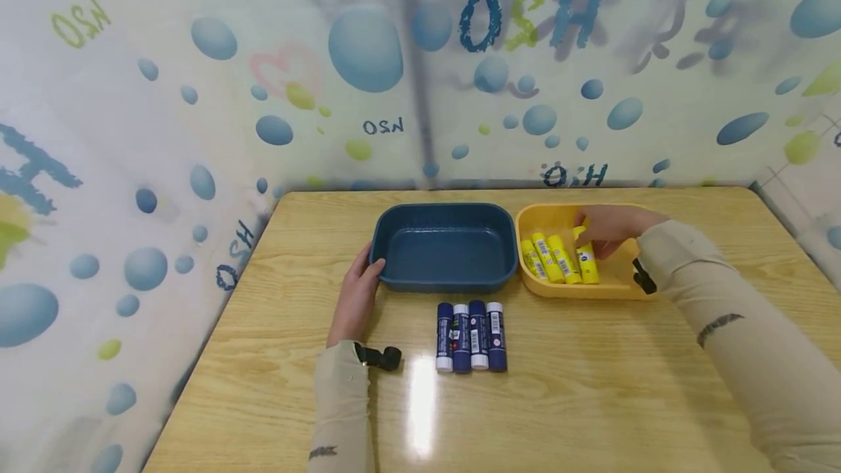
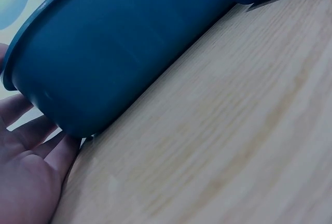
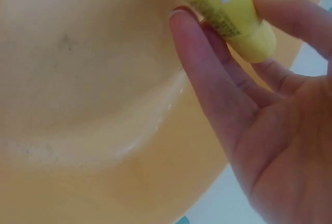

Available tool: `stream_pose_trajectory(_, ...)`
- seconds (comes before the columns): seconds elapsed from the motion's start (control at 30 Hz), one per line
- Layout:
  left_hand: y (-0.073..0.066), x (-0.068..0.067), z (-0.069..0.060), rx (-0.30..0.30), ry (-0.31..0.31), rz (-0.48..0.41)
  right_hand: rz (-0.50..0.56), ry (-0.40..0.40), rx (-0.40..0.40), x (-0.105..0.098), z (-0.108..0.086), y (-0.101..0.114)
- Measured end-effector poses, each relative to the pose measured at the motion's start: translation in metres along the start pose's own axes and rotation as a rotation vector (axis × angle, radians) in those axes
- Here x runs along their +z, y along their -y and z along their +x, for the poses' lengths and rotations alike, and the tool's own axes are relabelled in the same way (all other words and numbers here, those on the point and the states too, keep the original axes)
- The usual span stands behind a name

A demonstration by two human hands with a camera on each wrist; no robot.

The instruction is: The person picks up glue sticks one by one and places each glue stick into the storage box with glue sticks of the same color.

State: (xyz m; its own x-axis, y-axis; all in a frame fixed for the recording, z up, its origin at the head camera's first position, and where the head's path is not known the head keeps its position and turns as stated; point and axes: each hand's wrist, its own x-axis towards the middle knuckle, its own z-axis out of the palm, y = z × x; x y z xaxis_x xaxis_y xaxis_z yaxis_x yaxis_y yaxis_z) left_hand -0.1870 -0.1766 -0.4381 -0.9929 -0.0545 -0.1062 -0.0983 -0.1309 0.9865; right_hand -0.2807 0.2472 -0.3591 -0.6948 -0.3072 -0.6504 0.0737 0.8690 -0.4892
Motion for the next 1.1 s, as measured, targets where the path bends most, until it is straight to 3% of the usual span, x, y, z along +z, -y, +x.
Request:
stream_pose_trajectory(0.47,0.001,0.001,-0.001,0.000,-0.002,0.008,0.089,0.074,-0.024,0.005,-0.006,0.007)
stream_pose_trajectory(0.8,-0.016,0.006,-0.012,-0.003,0.035,0.024,0.112,0.106,-0.013,0.006,-0.006,0.006)
stream_pose_trajectory(1.1,-0.020,0.006,-0.013,-0.016,0.031,0.052,0.079,0.091,-0.021,0.002,-0.008,0.002)
